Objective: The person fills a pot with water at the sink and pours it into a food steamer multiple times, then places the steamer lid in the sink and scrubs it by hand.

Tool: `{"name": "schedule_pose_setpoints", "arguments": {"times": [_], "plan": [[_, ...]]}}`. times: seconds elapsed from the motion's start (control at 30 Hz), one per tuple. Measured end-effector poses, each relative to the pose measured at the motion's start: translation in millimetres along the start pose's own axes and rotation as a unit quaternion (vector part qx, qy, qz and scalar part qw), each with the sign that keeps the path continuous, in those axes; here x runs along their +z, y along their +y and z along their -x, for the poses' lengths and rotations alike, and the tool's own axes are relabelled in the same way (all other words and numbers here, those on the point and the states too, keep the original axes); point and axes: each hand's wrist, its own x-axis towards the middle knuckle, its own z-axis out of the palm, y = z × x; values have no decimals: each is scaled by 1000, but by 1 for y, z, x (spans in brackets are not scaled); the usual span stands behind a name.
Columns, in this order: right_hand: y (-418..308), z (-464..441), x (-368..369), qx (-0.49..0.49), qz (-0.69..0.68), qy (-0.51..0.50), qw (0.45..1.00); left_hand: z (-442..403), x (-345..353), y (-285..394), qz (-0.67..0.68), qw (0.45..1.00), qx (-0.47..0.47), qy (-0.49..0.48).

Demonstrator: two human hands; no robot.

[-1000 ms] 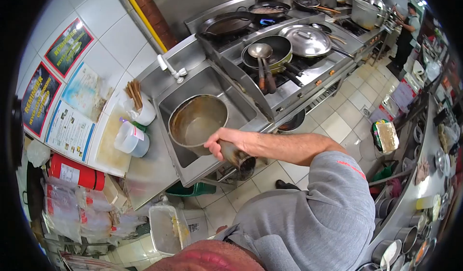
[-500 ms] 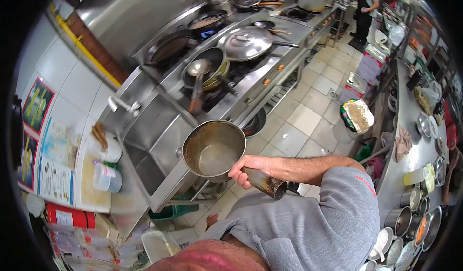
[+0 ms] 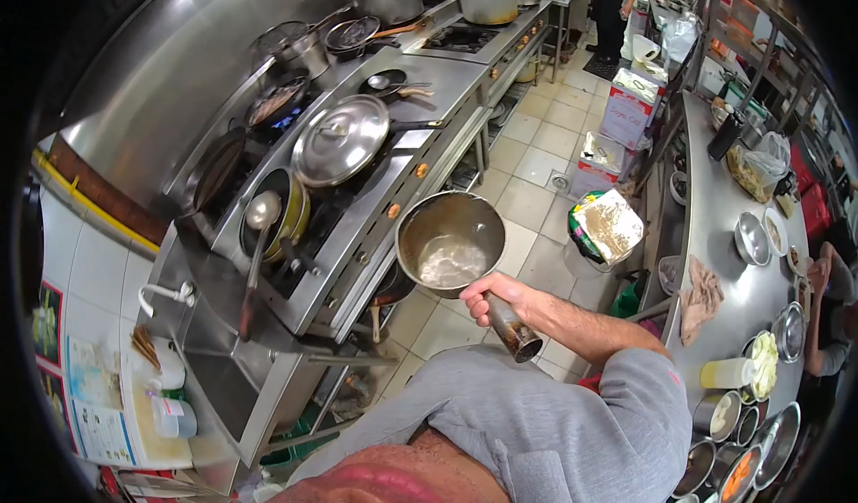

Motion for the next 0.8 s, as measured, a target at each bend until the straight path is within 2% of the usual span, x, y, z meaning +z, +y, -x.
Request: {"name": "schedule_pose_setpoints", "arguments": {"times": [0.07,0.1,0.13,0.17,0.2,0.23,0.27,0.3,0.43,0.6,0.67,0.8], "plan": [[-26,12,-24,-44,-42,-2,998,-31,-5,20,-104,991,-18,-87],[-39,18,-35,-60,-61,-2,996,-47,-11,27,-108,990,-11,-93],[-52,23,-46,-70,-64,3,995,-60,-23,40,-257,951,147,-85],[-66,28,-57,-82,-74,5,994,-81,-27,56,-392,866,301,-71],[-81,33,-67,-94,-85,7,992,-104,-28,76,-394,861,314,-75],[-95,37,-74,-111,-86,14,990,-124,-30,92,-297,936,173,-75],[-111,40,-84,-123,-90,18,988,-148,-34,109,-252,959,107,-72],[-126,43,-94,-133,-114,22,984,-175,-34,127,-246,961,97,-75],[-185,55,-128,-187,-143,24,972,-289,-26,234,-224,962,134,-82],[-263,70,-164,-264,-159,50,950,-398,5,446,-102,971,171,-130],[-293,77,-179,-279,-173,53,943,-426,20,528,-24,976,174,-132],[-358,93,-214,-310,-208,67,925,-460,37,657,29,959,243,-144]]}}
